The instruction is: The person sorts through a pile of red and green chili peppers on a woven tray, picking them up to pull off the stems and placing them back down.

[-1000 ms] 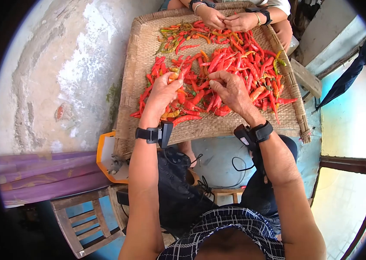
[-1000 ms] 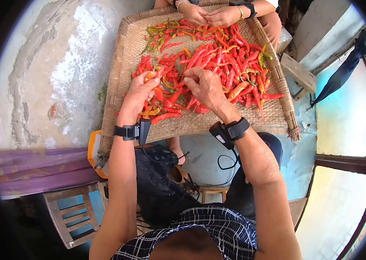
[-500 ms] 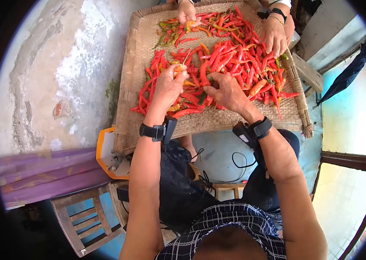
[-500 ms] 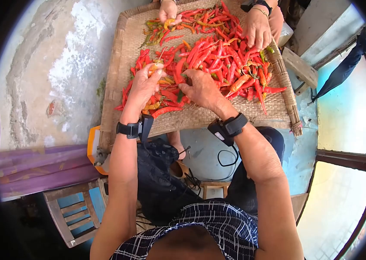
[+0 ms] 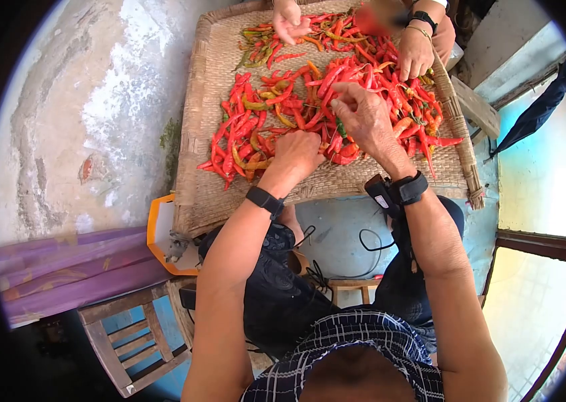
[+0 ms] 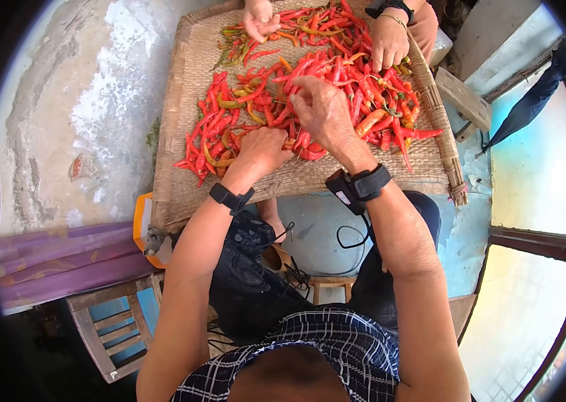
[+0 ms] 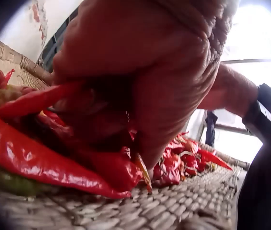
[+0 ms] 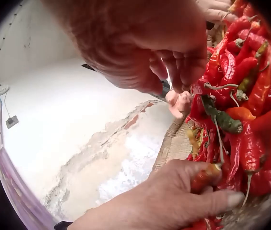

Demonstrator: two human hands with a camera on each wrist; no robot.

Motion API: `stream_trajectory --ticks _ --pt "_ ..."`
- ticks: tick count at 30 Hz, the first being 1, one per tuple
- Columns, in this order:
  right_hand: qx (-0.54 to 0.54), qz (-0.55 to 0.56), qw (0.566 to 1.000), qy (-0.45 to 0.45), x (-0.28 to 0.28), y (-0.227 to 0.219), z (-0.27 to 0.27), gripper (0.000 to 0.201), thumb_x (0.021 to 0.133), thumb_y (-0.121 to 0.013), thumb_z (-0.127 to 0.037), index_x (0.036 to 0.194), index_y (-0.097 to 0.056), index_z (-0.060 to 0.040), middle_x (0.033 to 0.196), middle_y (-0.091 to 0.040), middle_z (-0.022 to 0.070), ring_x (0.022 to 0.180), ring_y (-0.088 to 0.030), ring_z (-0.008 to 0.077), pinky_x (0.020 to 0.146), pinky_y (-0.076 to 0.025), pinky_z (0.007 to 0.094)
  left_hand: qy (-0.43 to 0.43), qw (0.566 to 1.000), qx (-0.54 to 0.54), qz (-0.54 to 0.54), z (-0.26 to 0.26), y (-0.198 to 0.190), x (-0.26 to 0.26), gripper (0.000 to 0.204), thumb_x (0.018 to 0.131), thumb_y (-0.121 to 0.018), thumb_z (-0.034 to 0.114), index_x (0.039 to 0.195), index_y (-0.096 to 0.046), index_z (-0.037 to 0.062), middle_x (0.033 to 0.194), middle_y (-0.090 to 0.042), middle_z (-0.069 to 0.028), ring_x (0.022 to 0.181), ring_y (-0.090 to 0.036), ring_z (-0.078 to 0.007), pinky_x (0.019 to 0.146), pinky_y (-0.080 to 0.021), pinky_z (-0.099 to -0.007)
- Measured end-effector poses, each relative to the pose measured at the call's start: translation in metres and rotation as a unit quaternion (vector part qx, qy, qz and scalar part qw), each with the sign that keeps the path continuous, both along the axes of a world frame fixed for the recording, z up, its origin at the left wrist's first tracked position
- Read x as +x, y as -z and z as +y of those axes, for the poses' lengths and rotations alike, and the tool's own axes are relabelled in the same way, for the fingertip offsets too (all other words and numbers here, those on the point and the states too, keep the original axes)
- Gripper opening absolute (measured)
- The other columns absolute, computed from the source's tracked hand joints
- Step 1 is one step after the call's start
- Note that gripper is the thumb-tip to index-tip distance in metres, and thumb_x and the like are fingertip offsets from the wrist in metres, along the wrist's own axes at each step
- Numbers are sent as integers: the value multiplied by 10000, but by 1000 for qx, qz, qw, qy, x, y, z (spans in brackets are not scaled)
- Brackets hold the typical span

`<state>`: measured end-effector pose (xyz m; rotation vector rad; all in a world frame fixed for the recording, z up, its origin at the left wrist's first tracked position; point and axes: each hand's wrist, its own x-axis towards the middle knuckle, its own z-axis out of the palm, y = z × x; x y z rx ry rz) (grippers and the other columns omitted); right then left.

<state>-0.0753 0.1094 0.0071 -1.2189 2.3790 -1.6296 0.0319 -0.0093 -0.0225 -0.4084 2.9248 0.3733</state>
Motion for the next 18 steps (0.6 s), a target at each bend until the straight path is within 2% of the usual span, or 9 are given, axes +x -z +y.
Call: stream_trajectory --ticks 4,5,8,9,10,12,13,16,18 --pt "-14 -12 999 -28 1 1 0 193 798 -613 -64 977 -619 10 704 -628 136 648 -634 256 608 -499 348 6 996 74 49 -30 -3 6 300 756 -672 258 908 -649 1 788 -649 -181 743 -645 -307 672 -492 -406" --pt "-3 -21 999 -25 0 -2 2 197 801 -613 -68 982 -617 11 728 -638 140 671 -645 251 620 -506 342 -26 981 180 73 -39 -13 10 297 770 -674 253 914 -643 -5 758 -643 -136 702 -631 -246 644 -486 -368" --pt "-14 -65 997 -36 0 -1 1 205 806 -626 -88 985 -620 13 746 -646 146 692 -650 251 641 -511 343 -143 899 380 167 -45 -38 20 279 817 -674 250 905 -624 -10 667 -567 -8 584 -514 -74 532 -418 -242" --pt "-15 -66 997 -36 2 0 1 205 806 -626 -88 985 -620 13 746 -646 146 692 -650 251 641 -511 343 -184 845 475 162 -41 -53 25 249 849 -656 254 897 -616 12 674 -527 26 527 -434 -34 472 -349 -190" --pt "2 -64 996 -54 6 2 1 213 811 -635 -104 989 -621 12 746 -646 147 701 -651 254 648 -512 343 -184 846 474 162 -44 -51 26 249 849 -656 254 897 -616 12 674 -527 26 527 -434 -34 472 -349 -190" --pt "18 -63 995 -73 14 6 -2 221 817 -643 -120 993 -622 12 745 -647 148 710 -652 256 654 -513 343 -185 746 615 175 -54 -44 27 257 858 -651 271 964 -607 41 715 -534 23 510 -407 -31 451 -326 -177" --pt "9 -60 992 -115 19 10 -5 226 820 -651 -137 990 -627 10 743 -647 147 711 -652 257 650 -512 343 -176 722 645 178 -49 -44 25 248 870 -639 278 960 -587 53 715 -514 28 497 -366 -20 427 -291 -160" --pt "4 -101 976 -192 25 13 -6 215 833 -653 -166 958 -637 7 725 -640 159 700 -650 251 624 -501 360 -156 719 656 169 -37 -47 19 262 878 -631 284 972 -589 43 725 -526 15 504 -376 -20 436 -305 -158" --pt "122 -116 970 -178 24 3 -4 193 836 -641 -157 933 -636 10 716 -630 178 682 -645 271 609 -486 385 -172 726 645 165 -34 -49 19 255 901 -603 255 1035 -601 38 721 -519 16 532 -376 -18 456 -298 -157"
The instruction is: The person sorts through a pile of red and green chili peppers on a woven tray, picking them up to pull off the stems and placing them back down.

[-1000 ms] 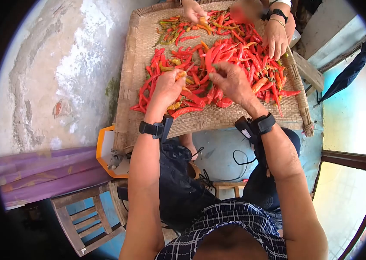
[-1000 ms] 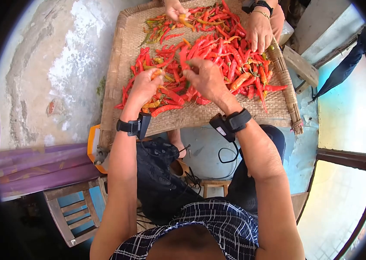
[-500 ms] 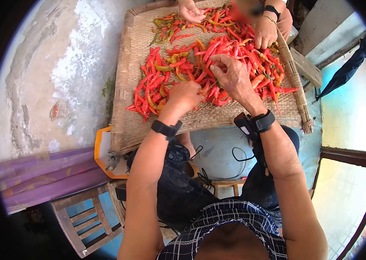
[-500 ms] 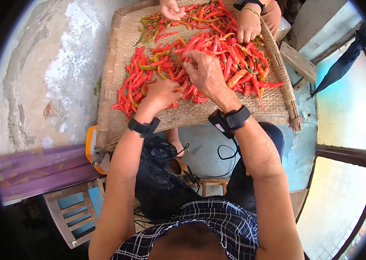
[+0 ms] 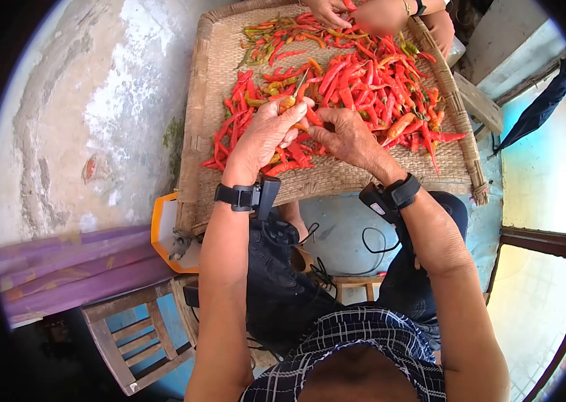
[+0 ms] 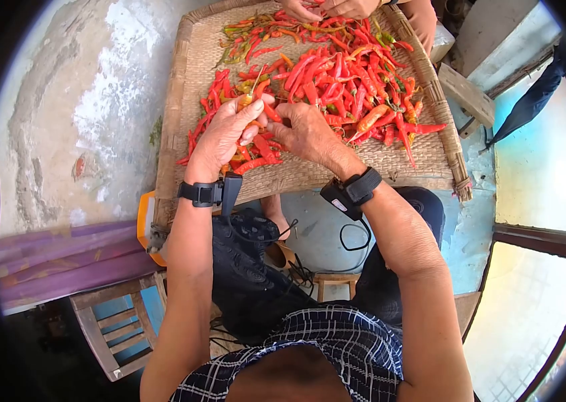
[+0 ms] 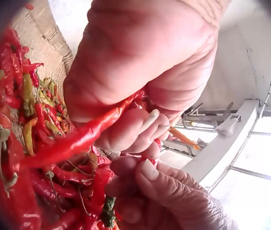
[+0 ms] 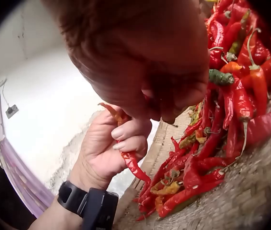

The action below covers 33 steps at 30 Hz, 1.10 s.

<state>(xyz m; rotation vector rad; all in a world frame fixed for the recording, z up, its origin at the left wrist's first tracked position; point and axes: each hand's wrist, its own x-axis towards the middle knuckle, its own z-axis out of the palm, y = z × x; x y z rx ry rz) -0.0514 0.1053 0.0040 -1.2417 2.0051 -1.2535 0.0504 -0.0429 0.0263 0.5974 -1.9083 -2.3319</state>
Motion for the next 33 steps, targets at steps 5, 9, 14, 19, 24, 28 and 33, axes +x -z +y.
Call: stream_trajectory --ticks 5,9,14,19,24,28,33 --pt "-33 88 987 128 -20 -6 5 195 831 -629 -148 940 -630 13 714 -626 194 671 -635 308 610 -479 403 2 936 -346 -66 -24 35 -4 298 855 -626 252 1027 -629 9 764 -640 -61 660 -607 -176 628 -480 -308" --pt "-127 94 960 230 -29 -3 5 296 813 -645 -161 1049 -612 15 826 -645 195 707 -632 317 653 -502 391 84 803 -584 -83 -13 53 -9 298 775 -664 265 905 -642 -2 884 -667 -186 825 -645 -343 707 -506 -417" --pt "-101 123 967 199 -27 -2 7 338 792 -653 -145 1078 -597 27 891 -639 203 751 -634 327 679 -509 395 124 685 -679 -235 11 45 -21 210 758 -665 227 845 -666 35 878 -671 -177 845 -654 -331 722 -525 -408" --pt "-78 116 975 173 -28 -6 9 287 831 -626 -146 1077 -611 2 858 -654 126 736 -616 208 679 -492 336 117 694 -669 -239 -1 43 -20 208 730 -632 189 867 -668 37 894 -663 -189 854 -645 -343 756 -515 -421" --pt "-102 105 977 154 -30 -4 10 257 832 -618 -132 1051 -615 4 863 -667 151 769 -651 237 681 -506 340 64 816 -545 -180 -23 19 -8 299 690 -634 215 881 -632 -16 829 -641 -227 805 -641 -330 728 -487 -390" --pt "-87 112 979 144 -24 -8 9 223 831 -616 -114 1020 -625 3 851 -666 155 768 -654 250 671 -510 341 -7 943 -321 -88 -34 8 5 205 778 -634 98 945 -628 -21 819 -635 -10 720 -561 -70 658 -459 -242" --pt "-105 104 982 115 -13 1 3 175 797 -624 -91 933 -632 18 820 -642 208 768 -639 346 674 -510 394 -75 990 -121 -7 -29 -12 13 172 802 -678 161 925 -622 56 767 -600 21 623 -490 -17 525 -386 -178"
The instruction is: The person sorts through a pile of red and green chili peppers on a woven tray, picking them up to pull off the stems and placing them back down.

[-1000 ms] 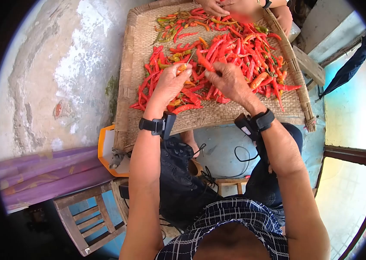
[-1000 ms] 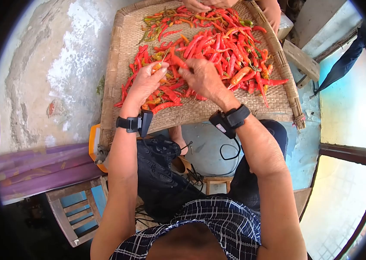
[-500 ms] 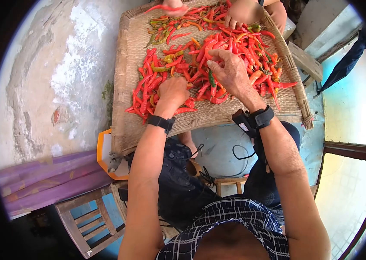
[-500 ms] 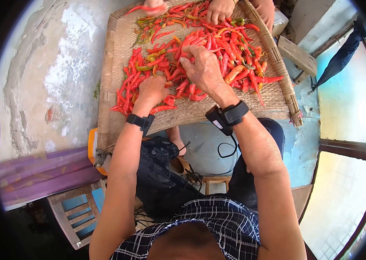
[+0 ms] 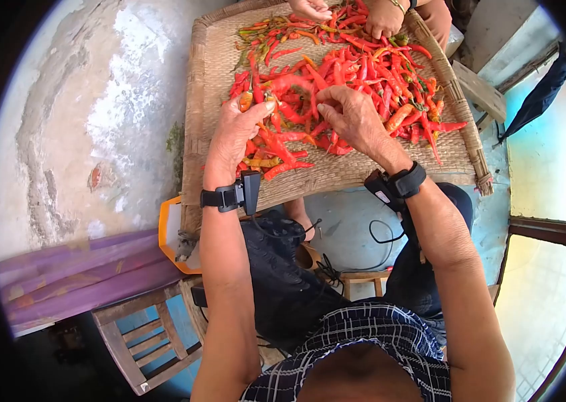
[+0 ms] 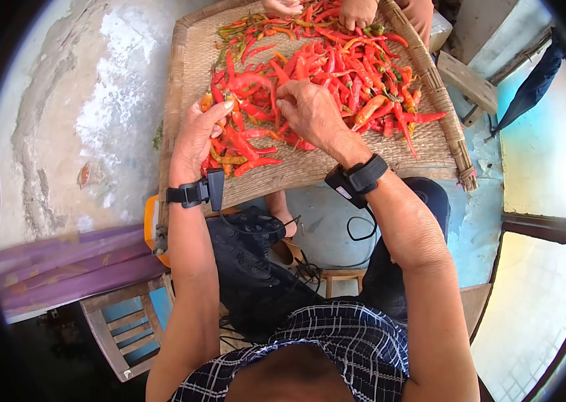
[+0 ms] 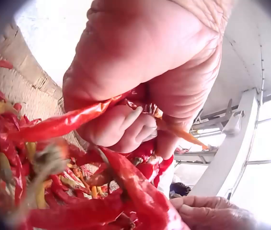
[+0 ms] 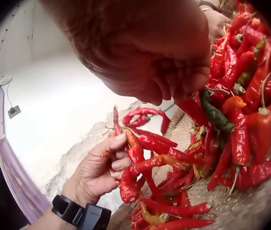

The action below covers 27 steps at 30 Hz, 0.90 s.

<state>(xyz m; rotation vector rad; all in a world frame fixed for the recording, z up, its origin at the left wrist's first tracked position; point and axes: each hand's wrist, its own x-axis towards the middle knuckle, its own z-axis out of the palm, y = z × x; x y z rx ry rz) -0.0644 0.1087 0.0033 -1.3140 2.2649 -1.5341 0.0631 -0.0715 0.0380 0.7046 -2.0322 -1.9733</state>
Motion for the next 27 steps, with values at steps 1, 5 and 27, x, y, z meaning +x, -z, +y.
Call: stream_trajectory --ticks 1,5,27 --pt "-5 -5 1000 -17 3 2 -1 174 800 -627 -88 939 -630 18 827 -640 209 772 -637 348 674 -510 394 -2 1000 27 15 -1 0 0 156 805 -676 163 910 -627 59 748 -588 25 608 -463 -16 527 -367 -184" --pt "-17 -20 999 -38 10 6 -5 183 815 -629 -89 962 -624 20 847 -640 206 770 -635 348 669 -506 395 20 993 98 61 5 2 -4 166 817 -674 184 933 -622 79 745 -571 43 568 -412 -6 481 -310 -170" --pt "-5 -61 996 57 -9 0 0 334 839 -652 -235 1010 -609 49 650 -593 119 574 -563 189 550 -451 343 114 991 62 13 6 14 -8 367 846 -666 275 1123 -556 62 857 -577 38 686 -462 9 526 -356 -160"
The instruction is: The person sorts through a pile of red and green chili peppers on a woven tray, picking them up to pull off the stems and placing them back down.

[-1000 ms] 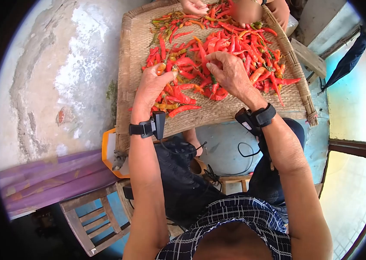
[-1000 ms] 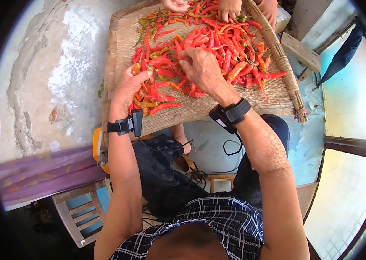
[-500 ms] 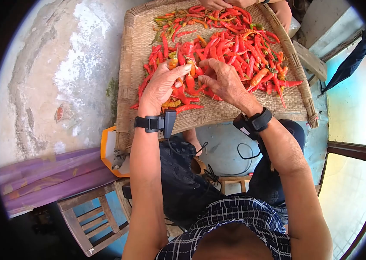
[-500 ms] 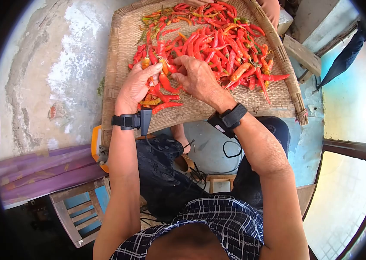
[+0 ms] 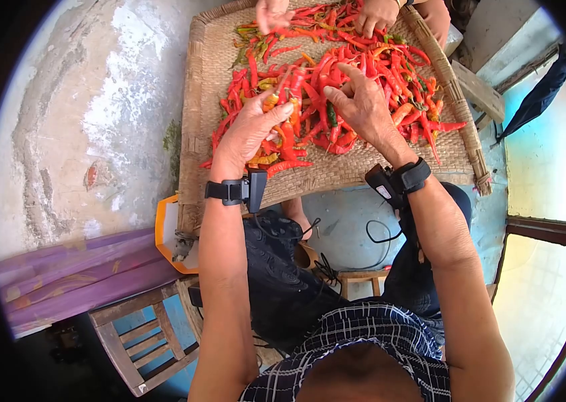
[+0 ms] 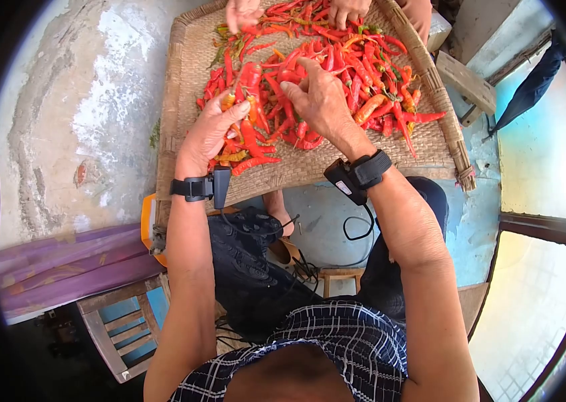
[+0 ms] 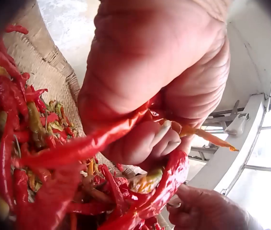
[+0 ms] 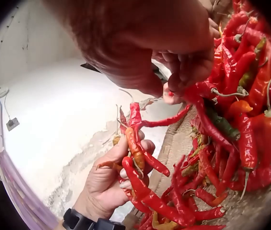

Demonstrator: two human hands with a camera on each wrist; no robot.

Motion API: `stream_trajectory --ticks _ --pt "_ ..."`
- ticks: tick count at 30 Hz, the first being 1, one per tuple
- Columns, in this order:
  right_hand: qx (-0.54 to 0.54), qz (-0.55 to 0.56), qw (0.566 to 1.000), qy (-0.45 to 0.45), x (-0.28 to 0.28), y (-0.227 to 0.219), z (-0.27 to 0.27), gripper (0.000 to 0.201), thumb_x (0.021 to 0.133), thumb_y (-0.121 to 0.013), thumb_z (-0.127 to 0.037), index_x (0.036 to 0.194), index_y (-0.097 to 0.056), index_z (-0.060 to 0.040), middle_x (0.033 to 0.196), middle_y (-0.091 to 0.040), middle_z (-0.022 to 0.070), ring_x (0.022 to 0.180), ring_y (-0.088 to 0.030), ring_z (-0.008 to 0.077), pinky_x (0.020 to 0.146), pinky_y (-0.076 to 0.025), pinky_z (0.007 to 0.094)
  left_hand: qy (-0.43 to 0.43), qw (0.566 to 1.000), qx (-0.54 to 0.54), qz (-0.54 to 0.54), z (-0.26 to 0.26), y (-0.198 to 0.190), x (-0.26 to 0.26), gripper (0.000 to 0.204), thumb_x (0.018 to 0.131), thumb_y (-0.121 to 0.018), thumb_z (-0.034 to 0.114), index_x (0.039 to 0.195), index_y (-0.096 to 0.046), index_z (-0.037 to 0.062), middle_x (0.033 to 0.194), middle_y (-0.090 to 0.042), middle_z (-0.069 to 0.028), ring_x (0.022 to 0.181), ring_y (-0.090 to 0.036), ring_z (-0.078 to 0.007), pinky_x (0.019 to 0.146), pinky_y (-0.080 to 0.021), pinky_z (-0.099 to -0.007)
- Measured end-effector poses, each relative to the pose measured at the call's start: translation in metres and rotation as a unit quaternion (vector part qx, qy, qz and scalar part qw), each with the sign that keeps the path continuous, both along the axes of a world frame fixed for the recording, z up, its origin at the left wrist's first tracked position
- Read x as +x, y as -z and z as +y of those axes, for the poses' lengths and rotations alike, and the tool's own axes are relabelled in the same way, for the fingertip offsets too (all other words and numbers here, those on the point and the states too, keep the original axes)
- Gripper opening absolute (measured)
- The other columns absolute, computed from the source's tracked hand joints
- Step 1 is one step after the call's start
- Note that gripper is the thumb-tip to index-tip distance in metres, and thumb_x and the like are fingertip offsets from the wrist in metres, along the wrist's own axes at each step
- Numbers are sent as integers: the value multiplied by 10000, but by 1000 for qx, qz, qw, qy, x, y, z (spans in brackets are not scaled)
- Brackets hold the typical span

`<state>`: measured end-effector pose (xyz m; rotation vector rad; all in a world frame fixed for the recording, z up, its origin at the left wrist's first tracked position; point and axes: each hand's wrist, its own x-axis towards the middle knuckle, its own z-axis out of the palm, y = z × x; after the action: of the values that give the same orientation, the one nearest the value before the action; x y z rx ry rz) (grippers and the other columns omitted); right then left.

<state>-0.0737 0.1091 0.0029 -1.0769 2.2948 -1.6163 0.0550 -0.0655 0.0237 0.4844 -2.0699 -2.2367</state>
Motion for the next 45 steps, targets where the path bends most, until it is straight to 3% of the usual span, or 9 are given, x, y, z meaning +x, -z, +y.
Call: stream_trajectory --ticks 10,12,20,24,29,38,40,42,45 --pt "-96 -422 897 -89 7 1 -5 274 863 -663 -295 746 -614 -52 553 -456 -45 455 -401 54 400 -318 211 134 968 -202 -63 25 -1 -10 475 871 -625 266 1155 -522 -99 865 -614 -43 763 -531 -88 696 -451 -245" --pt "-126 -368 919 -68 6 2 -6 260 869 -660 -260 715 -595 -61 558 -445 -56 466 -380 44 400 -301 215 137 968 -191 -84 21 -2 -11 646 867 -648 292 1319 -382 -86 911 -595 -15 774 -545 -61 675 -460 -214" --pt "-207 -232 949 57 -18 3 -1 374 883 -645 -210 583 -451 -96 554 -346 -86 527 -289 30 434 -251 242 55 977 -191 -82 3 17 -9 320 885 -611 259 1083 -570 11 841 -584 10 750 -541 -52 667 -449 -202" --pt "-25 -40 998 48 -25 5 3 346 866 -635 -272 648 -557 -14 501 -478 41 485 -441 116 476 -377 332 -39 961 -264 -76 -7 21 -10 374 883 -596 226 1131 -538 -48 835 -628 -65 738 -593 -126 701 -474 -245" --pt "116 26 992 -46 -14 -5 5 296 815 -655 -266 815 -640 30 615 -589 171 556 -545 316 574 -453 405 -78 991 -79 -69 5 6 -9 301 898 -587 242 1133 -573 54 806 -582 -3 565 -390 -19 501 -345 -181" --pt "-183 -234 955 -20 -24 0 -1 332 822 -681 -133 1124 -593 -26 810 -638 58 631 -581 81 578 -491 269 -67 997 48 -4 2 6 -8 332 899 -549 155 1189 -530 -5 873 -572 -31 570 -426 -41 488 -344 -168" --pt "-169 -183 968 9 -20 -6 1 453 826 -679 -159 1226 -507 -30 884 -635 116 641 -592 112 604 -504 291 -64 996 60 7 1 6 -8 319 893 -545 124 1181 -530 -13 870 -560 -35 573 -431 -45 484 -344 -166" --pt "-36 147 977 153 -14 -10 2 405 828 -682 -188 1171 -551 -16 838 -638 127 665 -604 143 625 -505 318 -71 990 119 19 -1 8 -9 305 894 -529 94 1179 -527 -14 857 -556 -34 581 -438 -48 474 -344 -172" --pt "-123 20 990 -60 -10 0 -4 340 828 -686 -225 1075 -611 -4 803 -645 139 699 -619 177 645 -502 336 -68 984 152 65 0 8 -12 304 894 -538 109 1168 -505 -19 830 -561 -56 582 -450 -69 480 -358 -197"
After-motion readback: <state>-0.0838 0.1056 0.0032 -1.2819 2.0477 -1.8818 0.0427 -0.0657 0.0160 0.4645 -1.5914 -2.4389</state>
